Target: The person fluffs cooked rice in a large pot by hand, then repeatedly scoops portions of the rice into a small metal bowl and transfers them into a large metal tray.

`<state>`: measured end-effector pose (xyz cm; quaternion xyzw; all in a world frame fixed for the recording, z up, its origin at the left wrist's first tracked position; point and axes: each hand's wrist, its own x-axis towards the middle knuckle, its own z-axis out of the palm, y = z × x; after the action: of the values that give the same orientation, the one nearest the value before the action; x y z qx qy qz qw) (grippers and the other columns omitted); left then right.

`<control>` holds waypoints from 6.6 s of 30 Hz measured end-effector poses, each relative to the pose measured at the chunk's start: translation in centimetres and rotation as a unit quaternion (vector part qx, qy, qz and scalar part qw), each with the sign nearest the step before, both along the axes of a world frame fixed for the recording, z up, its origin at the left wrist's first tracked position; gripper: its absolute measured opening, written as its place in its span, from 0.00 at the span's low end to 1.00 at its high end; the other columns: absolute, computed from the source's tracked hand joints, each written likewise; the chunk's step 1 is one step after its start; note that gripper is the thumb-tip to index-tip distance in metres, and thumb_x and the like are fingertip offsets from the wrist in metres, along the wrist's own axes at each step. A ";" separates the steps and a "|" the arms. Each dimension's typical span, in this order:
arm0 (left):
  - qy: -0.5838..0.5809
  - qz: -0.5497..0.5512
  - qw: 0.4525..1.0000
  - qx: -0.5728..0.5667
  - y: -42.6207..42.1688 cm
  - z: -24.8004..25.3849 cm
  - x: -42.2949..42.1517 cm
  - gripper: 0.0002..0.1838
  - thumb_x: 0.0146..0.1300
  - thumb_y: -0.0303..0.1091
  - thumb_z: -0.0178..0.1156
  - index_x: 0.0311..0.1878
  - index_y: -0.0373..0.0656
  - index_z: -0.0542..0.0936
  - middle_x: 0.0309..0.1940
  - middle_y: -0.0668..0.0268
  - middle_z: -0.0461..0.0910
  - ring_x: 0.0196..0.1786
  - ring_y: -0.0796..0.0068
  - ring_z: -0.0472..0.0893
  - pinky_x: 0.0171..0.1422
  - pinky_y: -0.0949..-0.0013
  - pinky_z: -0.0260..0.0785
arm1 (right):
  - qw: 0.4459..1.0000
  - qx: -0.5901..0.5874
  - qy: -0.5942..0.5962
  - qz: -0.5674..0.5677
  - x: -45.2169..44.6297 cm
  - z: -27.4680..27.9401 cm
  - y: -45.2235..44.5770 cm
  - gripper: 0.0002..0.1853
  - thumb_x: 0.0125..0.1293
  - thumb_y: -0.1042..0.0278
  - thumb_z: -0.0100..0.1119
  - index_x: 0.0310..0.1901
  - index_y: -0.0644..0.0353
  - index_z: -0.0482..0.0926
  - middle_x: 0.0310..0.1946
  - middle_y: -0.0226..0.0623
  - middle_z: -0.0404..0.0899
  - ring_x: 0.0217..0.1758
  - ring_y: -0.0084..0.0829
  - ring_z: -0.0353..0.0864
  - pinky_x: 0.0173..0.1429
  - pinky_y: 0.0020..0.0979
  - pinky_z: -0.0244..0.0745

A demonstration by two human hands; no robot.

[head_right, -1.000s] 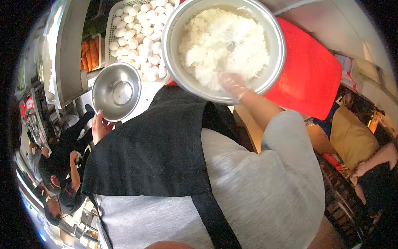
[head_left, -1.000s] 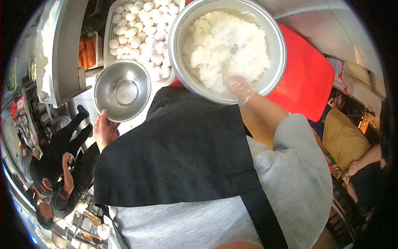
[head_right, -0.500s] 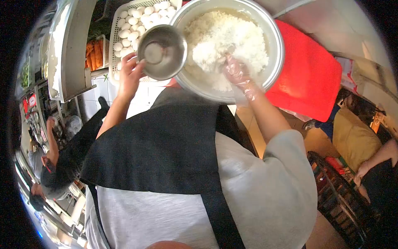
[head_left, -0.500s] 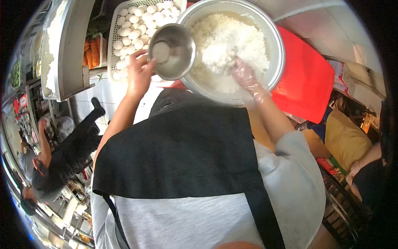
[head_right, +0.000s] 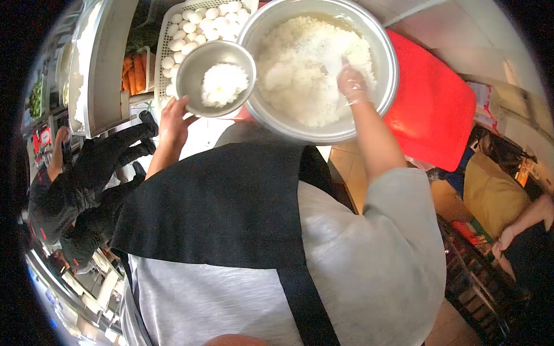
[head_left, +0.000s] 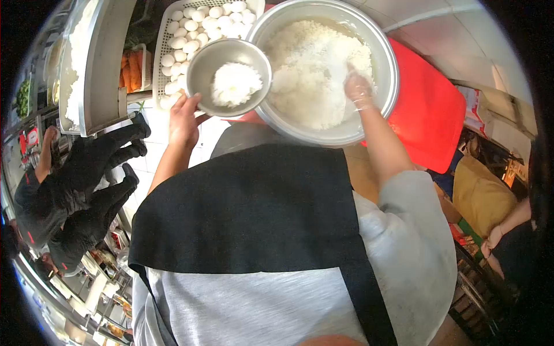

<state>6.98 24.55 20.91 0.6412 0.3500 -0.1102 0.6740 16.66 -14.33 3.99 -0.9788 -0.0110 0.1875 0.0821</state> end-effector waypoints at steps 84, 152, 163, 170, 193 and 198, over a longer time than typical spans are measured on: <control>-0.014 0.179 0.981 -0.071 7.1 2.6 -7.1 0.15 0.60 0.29 0.51 0.50 0.35 0.72 0.43 0.64 0.77 0.45 0.73 0.76 0.50 0.64 0.69 | 0.904 -0.006 -0.054 0.423 5.9 1.2 16.0 0.09 0.53 0.69 0.47 0.29 0.57 0.79 0.28 0.42 0.80 0.34 0.41 0.80 0.39 0.44 0.71; -0.281 -0.197 0.535 0.772 42.3 14.4 24.6 0.07 0.55 0.34 0.53 0.35 0.47 0.78 0.58 0.63 0.61 0.59 0.56 0.64 0.49 0.57 0.73 | 0.901 0.330 -0.255 0.119 -1.6 31.0 35.5 0.26 0.62 0.78 0.41 0.64 0.62 0.59 0.47 0.53 0.71 0.45 0.46 0.71 0.51 0.38 0.64; -0.415 0.067 0.569 0.706 55.1 20.1 19.0 0.13 0.53 0.34 0.56 0.41 0.39 0.79 0.54 0.56 0.66 0.51 0.63 0.71 0.52 0.69 0.65 | 0.904 0.174 -0.235 0.312 16.6 36.1 61.6 0.23 0.60 0.70 0.45 0.60 0.51 0.66 0.31 0.40 0.73 0.31 0.37 0.75 0.39 0.35 0.72; -0.405 0.291 0.840 0.214 56.8 14.2 1.4 0.15 0.59 0.28 0.56 0.48 0.31 0.73 0.52 0.70 0.64 0.43 0.79 0.73 0.41 0.75 0.68 | 0.824 -0.090 -0.296 0.475 20.3 30.3 64.4 0.27 0.60 0.71 0.45 0.63 0.55 0.60 0.40 0.43 0.76 0.36 0.37 0.78 0.36 0.35 0.76; -0.332 0.398 0.849 0.103 53.1 11.0 -10.2 0.11 0.60 0.28 0.53 0.45 0.38 0.74 0.37 0.69 0.74 0.39 0.80 0.74 0.45 0.69 0.69 | 0.774 -0.163 -0.284 0.542 15.1 36.2 63.8 0.07 0.53 0.70 0.50 0.27 0.60 0.78 0.23 0.43 0.78 0.26 0.39 0.79 0.30 0.36 0.75; -0.326 0.383 0.861 0.073 52.7 9.6 -9.7 0.13 0.61 0.28 0.53 0.48 0.37 0.72 0.39 0.66 0.76 0.41 0.77 0.76 0.48 0.68 0.71 | 0.793 -0.162 -0.225 0.543 15.0 33.6 64.7 0.08 0.56 0.71 0.48 0.27 0.61 0.77 0.26 0.42 0.77 0.28 0.36 0.78 0.32 0.38 0.75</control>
<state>-2.72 77.24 30.46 0.5033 0.3351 0.3978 0.6900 31.65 50.38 37.61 -0.8254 -0.5282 -0.0251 -0.1978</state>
